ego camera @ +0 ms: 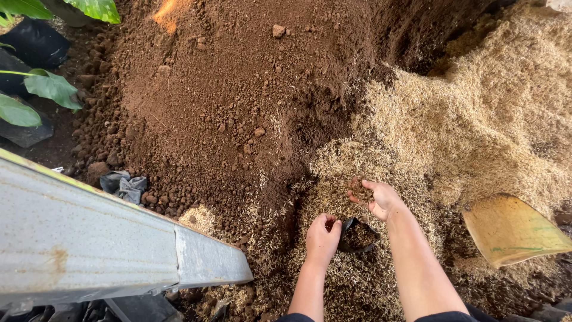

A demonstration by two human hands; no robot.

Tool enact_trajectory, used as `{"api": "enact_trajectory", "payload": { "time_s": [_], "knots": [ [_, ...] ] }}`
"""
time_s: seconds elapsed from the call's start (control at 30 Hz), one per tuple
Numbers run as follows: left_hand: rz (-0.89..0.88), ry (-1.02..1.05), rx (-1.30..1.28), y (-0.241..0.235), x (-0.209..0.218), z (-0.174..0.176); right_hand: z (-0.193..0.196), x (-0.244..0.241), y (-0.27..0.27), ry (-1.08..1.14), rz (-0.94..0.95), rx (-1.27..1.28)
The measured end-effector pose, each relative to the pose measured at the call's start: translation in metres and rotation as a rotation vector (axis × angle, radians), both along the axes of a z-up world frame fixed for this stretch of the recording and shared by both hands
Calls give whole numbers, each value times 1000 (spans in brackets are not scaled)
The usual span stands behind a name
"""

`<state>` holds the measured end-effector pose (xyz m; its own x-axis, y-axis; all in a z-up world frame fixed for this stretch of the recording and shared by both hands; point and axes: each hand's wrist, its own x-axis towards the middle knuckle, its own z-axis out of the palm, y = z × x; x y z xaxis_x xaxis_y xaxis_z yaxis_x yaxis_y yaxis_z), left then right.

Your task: The person scoops a mixture of soil and sawdust by hand and fills black plastic nursery bags. The person then places the filled bags into a black crate.

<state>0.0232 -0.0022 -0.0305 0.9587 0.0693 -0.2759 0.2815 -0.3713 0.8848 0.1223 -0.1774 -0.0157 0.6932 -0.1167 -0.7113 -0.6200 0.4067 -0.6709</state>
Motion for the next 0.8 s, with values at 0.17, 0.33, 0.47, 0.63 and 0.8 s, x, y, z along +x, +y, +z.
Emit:
{"api": "enact_trajectory", "payload": {
  "time_s": [0.17,0.33,0.47,0.63,0.8],
  "knots": [
    [2,46,-10,0,1,8,-18,6,-10,-89,235,-395],
    [-5,98,-45,-2,-1,6,-32,9,3,-29,395,-678],
    [-3,18,-55,-2,1,2,-33,5,24,-372,788,-1104],
    [-15,0,-18,-4,-3,2,-10,-9,19,-48,833,-1069],
    [-23,54,-68,-4,-1,12,26,-23,-34,-67,782,-901]
  ]
}}
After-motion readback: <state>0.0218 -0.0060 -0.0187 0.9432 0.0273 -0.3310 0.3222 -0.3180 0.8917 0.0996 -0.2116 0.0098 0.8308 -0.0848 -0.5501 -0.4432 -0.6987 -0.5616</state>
